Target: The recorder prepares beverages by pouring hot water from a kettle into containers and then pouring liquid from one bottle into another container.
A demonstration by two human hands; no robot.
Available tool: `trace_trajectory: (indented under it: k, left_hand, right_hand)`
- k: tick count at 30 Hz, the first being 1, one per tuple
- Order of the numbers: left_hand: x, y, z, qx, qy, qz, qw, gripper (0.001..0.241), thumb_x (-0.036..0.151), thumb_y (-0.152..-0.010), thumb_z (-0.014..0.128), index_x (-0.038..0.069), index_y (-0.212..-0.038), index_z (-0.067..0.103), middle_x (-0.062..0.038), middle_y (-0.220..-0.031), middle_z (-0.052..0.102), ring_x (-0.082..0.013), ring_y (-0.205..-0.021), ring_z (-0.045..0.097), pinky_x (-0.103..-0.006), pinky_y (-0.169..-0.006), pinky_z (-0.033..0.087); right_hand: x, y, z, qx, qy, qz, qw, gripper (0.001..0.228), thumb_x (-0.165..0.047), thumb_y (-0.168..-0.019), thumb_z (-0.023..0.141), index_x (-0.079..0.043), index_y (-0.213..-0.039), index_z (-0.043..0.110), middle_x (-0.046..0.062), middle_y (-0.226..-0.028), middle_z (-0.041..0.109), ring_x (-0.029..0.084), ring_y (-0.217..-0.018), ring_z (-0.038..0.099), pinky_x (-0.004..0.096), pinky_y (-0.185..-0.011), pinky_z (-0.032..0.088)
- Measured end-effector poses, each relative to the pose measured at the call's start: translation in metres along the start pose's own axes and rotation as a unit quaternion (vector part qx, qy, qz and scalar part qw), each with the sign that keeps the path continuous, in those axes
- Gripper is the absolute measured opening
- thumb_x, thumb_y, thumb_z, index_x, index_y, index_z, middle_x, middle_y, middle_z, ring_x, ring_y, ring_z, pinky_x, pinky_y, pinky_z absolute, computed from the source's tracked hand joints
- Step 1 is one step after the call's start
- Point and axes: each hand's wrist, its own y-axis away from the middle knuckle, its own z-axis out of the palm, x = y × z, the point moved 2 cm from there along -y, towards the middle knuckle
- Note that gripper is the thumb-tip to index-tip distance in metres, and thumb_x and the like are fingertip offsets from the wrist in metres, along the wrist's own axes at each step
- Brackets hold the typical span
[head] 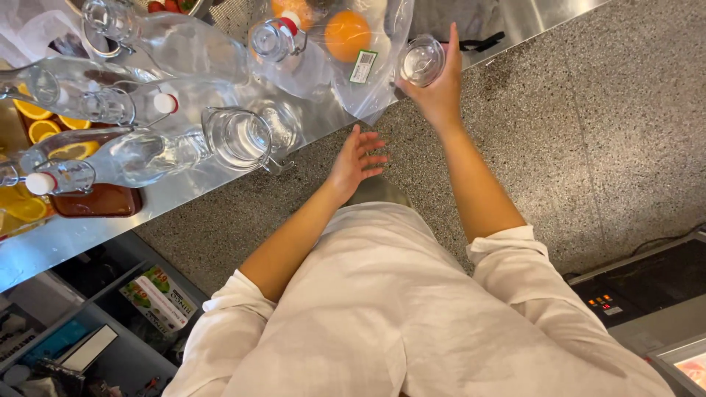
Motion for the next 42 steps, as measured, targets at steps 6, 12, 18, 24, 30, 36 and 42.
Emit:
trace_trajectory:
  k: [6,12,18,24,30,36,42]
  left_hand:
    - [-0.012,-0.002,-0.010,0.016,0.002,-0.014,1.000,0.065,0.066,-0.097,0.043,0.013,-0.131,0.056,-0.008,-0.126,0.063,-0.0246,-0.102,0.066,-0.0447,-0.090,0.050]
    - [-0.023,0.004,-0.013,0.025,0.029,-0.032,0.999,0.060,0.063,-0.098,0.046,0.012,-0.128,0.055,-0.008,-0.124,0.064,-0.0245,-0.102,0.066,-0.0443,-0.091,0.051]
    - [-0.030,0.001,-0.016,0.025,0.021,-0.044,0.998,0.060,0.062,-0.096,0.047,0.013,-0.128,0.056,-0.007,-0.124,0.065,-0.0229,-0.101,0.067,-0.0431,-0.089,0.051]
    - [-0.018,0.007,-0.003,0.010,0.011,-0.001,1.000,0.055,0.057,-0.098,0.051,0.013,-0.131,0.058,-0.007,-0.123,0.067,-0.0201,-0.100,0.067,-0.0408,-0.089,0.052]
    - [-0.008,0.057,0.001,0.015,-0.103,0.054,0.993,0.048,0.047,-0.098,0.052,0.014,-0.132,0.057,-0.004,-0.121,0.067,-0.0166,-0.097,0.068,-0.0371,-0.085,0.054]
    - [0.003,0.135,-0.024,-0.027,-0.148,0.253,0.956,0.031,0.030,-0.108,0.063,0.007,-0.129,0.061,-0.004,-0.115,0.064,-0.0130,-0.100,0.062,-0.0298,-0.091,0.052]
    - [0.072,0.242,-0.079,0.270,-0.293,0.486,0.778,0.023,0.014,-0.103,0.064,0.003,-0.124,0.062,-0.008,-0.123,0.063,-0.0181,-0.110,0.063,-0.0316,-0.100,0.051]
  right_hand:
    - [-0.008,0.006,-0.007,-0.007,-0.015,0.003,1.000,0.127,-0.015,-0.074,0.103,-0.014,-0.166,0.015,0.016,-0.147,0.045,0.031,-0.137,0.053,0.042,-0.117,0.049]
    - [-0.014,0.017,-0.008,-0.029,0.018,0.012,0.999,0.122,-0.013,-0.068,0.102,-0.012,-0.162,0.023,0.017,-0.147,0.045,0.033,-0.134,0.054,0.041,-0.110,0.051]
    - [0.002,0.008,-0.013,-0.036,0.062,-0.038,0.997,0.098,-0.012,-0.079,0.099,-0.015,-0.156,0.040,0.013,-0.152,0.055,0.032,-0.141,0.058,0.041,-0.120,0.048]
    - [-0.001,-0.052,-0.029,-0.009,0.103,-0.033,0.994,0.094,-0.010,-0.088,0.094,-0.013,-0.162,0.036,0.013,-0.161,0.048,0.032,-0.149,0.049,0.042,-0.121,0.043]
    - [0.025,-0.067,-0.014,-0.051,0.176,-0.117,0.976,0.104,-0.009,-0.083,0.097,-0.016,-0.160,0.028,0.017,-0.169,0.029,0.038,-0.158,0.032,0.047,-0.130,0.035]
    - [-0.019,-0.017,-0.017,-0.048,0.125,-0.070,0.989,0.125,-0.002,-0.081,0.095,-0.023,-0.168,0.008,0.018,-0.172,-0.002,0.041,-0.167,0.012,0.054,-0.139,0.023]
    - [0.009,0.025,-0.006,-0.027,0.116,-0.056,0.991,0.105,-0.019,-0.101,0.086,-0.018,-0.168,0.005,0.017,-0.174,0.000,0.041,-0.169,0.004,0.055,-0.140,0.020]
